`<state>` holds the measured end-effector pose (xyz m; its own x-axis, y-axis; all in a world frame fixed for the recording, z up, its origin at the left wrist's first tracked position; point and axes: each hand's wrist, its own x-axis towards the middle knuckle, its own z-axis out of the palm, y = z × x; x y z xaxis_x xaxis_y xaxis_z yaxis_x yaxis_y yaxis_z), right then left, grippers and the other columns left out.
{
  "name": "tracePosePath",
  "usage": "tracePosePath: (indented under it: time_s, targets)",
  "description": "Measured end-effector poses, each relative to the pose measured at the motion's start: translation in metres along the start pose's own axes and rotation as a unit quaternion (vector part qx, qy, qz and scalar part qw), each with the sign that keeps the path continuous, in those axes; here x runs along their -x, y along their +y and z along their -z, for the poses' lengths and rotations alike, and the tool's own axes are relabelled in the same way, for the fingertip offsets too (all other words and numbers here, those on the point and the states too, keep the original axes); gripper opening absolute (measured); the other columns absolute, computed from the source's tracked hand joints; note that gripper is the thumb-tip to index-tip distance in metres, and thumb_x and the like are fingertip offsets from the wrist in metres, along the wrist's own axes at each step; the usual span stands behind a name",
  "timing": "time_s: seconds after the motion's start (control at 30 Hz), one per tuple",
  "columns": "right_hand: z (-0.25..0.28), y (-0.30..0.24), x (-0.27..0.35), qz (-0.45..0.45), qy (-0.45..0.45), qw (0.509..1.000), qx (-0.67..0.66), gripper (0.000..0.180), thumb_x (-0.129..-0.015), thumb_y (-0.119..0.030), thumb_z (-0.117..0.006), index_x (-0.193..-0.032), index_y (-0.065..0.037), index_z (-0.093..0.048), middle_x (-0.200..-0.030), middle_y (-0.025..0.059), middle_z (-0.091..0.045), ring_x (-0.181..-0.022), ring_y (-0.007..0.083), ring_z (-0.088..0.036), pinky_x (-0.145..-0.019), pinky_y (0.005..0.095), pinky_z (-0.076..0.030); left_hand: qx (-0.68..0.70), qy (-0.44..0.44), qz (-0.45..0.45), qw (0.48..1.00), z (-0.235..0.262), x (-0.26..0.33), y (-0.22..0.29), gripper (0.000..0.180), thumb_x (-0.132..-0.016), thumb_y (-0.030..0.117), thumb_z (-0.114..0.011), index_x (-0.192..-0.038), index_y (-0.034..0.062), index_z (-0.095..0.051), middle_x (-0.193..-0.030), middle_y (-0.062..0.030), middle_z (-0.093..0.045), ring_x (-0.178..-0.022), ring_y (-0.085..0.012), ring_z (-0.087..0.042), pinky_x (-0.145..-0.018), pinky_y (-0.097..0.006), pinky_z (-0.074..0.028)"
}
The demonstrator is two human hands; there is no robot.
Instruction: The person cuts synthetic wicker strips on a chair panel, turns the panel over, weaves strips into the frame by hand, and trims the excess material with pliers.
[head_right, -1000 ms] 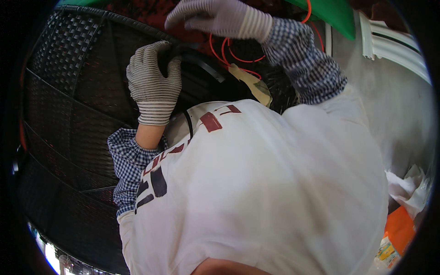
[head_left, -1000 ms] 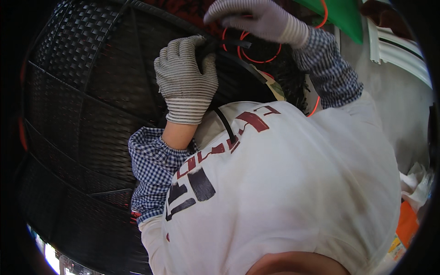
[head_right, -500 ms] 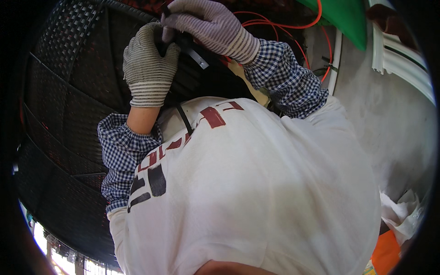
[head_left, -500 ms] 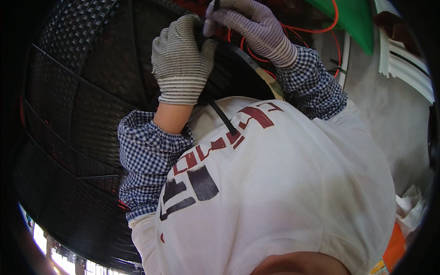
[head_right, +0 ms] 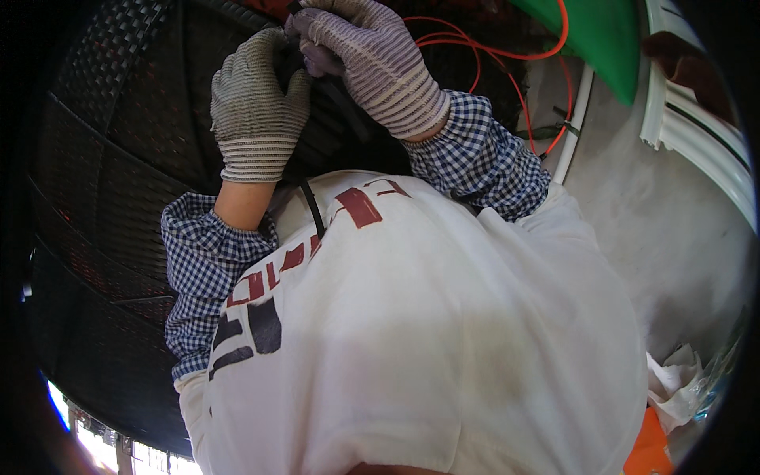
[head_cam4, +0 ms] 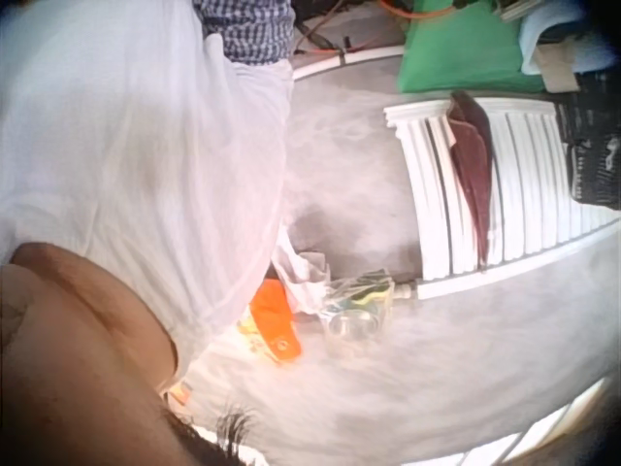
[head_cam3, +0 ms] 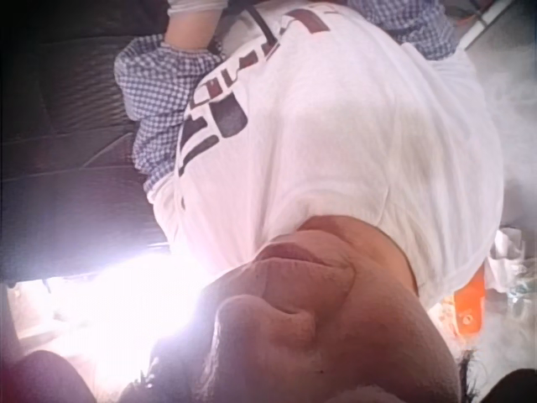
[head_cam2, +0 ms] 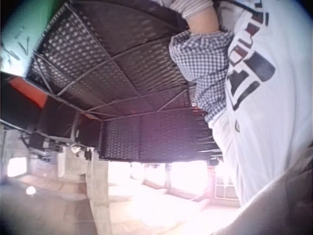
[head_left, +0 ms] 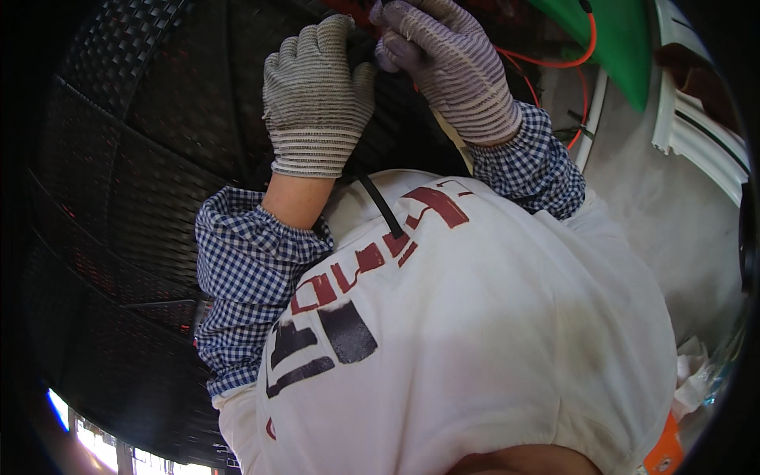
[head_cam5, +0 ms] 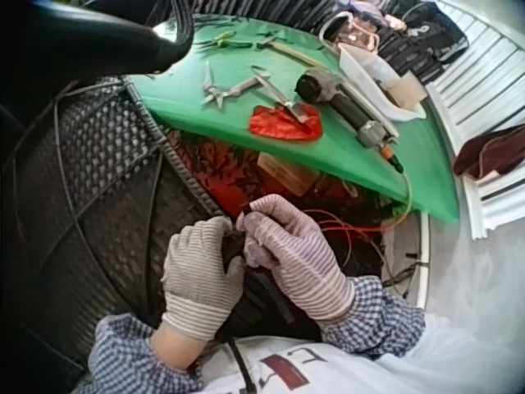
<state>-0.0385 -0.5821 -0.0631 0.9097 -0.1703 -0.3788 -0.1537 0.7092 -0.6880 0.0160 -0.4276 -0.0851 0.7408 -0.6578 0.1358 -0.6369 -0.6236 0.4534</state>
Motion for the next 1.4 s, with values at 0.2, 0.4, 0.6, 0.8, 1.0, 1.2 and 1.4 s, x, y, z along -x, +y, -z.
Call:
tracePosePath:
  time_s: [0.2, 0.4, 0.6, 0.8, 1.0, 1.2, 1.4]
  targets:
    - [-0.009, -0.011, 0.012, -0.050, 0.055, 0.996, 0.049, 0.011, -0.103, -0.011, -0.058, -0.108, -0.002, -0.060, -0.090, 0.0059, -0.065, -0.063, 0.0090, -0.049, -0.062, 0.0269, -0.045, 0.005, 0.016, -0.001, 1.000, -0.005, 0.004, -0.003, 0.045, -0.080, 0.023, -0.076, -0.121, 0.0105, -0.061, -0.105, -0.0109, -0.067, -0.096, -0.0295, -0.065, -0.088, -0.044, -0.050]
    - [-0.004, -0.007, 0.010, 0.052, -0.044, 0.954, 0.292, 0.018, -0.102, -0.015, -0.058, -0.113, -0.004, -0.067, -0.088, 0.0033, -0.069, -0.072, 0.0055, -0.059, -0.068, 0.0214, -0.053, -0.003, 0.032, -0.006, 0.999, -0.001, -0.003, -0.003, 0.042, -0.080, 0.022, -0.076, -0.118, 0.0104, -0.062, -0.102, -0.0094, -0.067, -0.093, -0.0280, -0.065, -0.084, -0.044, -0.050]
    - [0.037, -0.048, 0.019, 0.190, 0.117, 0.964, 0.143, 0.019, -0.104, -0.016, -0.056, -0.111, 0.002, -0.061, -0.090, 0.0089, -0.066, -0.080, 0.0165, -0.066, -0.075, 0.0287, -0.055, 0.022, 0.000, 0.017, 1.000, 0.004, -0.005, 0.001, 0.037, -0.081, 0.019, -0.078, -0.114, 0.0101, -0.066, -0.102, -0.0098, -0.070, -0.094, -0.0305, -0.068, -0.087, -0.042, -0.052]
    - [0.038, -0.024, 0.047, 0.251, -0.078, 0.774, 0.576, 0.024, -0.092, -0.007, -0.071, -0.116, -0.008, -0.072, -0.103, 0.0096, -0.074, -0.092, 0.0200, -0.073, -0.080, 0.0283, -0.059, 0.027, 0.002, 0.023, 0.999, 0.005, -0.004, 0.003, 0.038, -0.082, 0.020, -0.078, -0.116, 0.0103, -0.066, -0.107, -0.0115, -0.071, -0.099, -0.0321, -0.068, -0.089, -0.044, -0.055]
    - [0.028, -0.001, 0.023, 0.362, -0.118, 0.721, 0.580, 0.027, -0.088, -0.007, -0.070, -0.114, -0.012, -0.074, -0.101, 0.0081, -0.068, -0.085, 0.0214, -0.071, -0.079, 0.0289, -0.059, 0.042, 0.017, 0.015, 0.999, 0.003, -0.006, 0.000, 0.041, -0.079, 0.019, -0.079, -0.116, 0.0111, -0.066, -0.108, -0.0120, -0.071, -0.100, -0.0337, -0.067, -0.090, -0.045, -0.054]
    - [0.019, 0.001, 0.007, 0.397, -0.187, 0.740, 0.509, 0.018, -0.096, -0.012, -0.064, -0.110, -0.005, -0.072, -0.093, 0.0095, -0.070, -0.078, 0.0212, -0.070, -0.079, 0.0299, -0.059, 0.030, 0.027, 0.000, 0.999, 0.004, -0.004, 0.000, 0.047, -0.075, 0.018, -0.080, -0.119, 0.0120, -0.064, -0.107, -0.0113, -0.069, -0.100, -0.0336, -0.066, -0.092, -0.044, -0.053]
    - [0.006, 0.011, 0.018, 0.149, -0.055, 0.959, 0.236, 0.024, -0.105, -0.020, -0.057, -0.114, -0.001, -0.068, -0.097, 0.0052, -0.073, -0.077, 0.0087, -0.066, -0.069, 0.0215, -0.053, 0.009, 0.040, -0.015, 0.999, 0.000, -0.004, -0.004, 0.046, -0.078, 0.022, -0.078, -0.121, 0.0124, -0.064, -0.110, -0.0105, -0.069, -0.100, -0.0324, -0.065, -0.090, -0.044, -0.052]
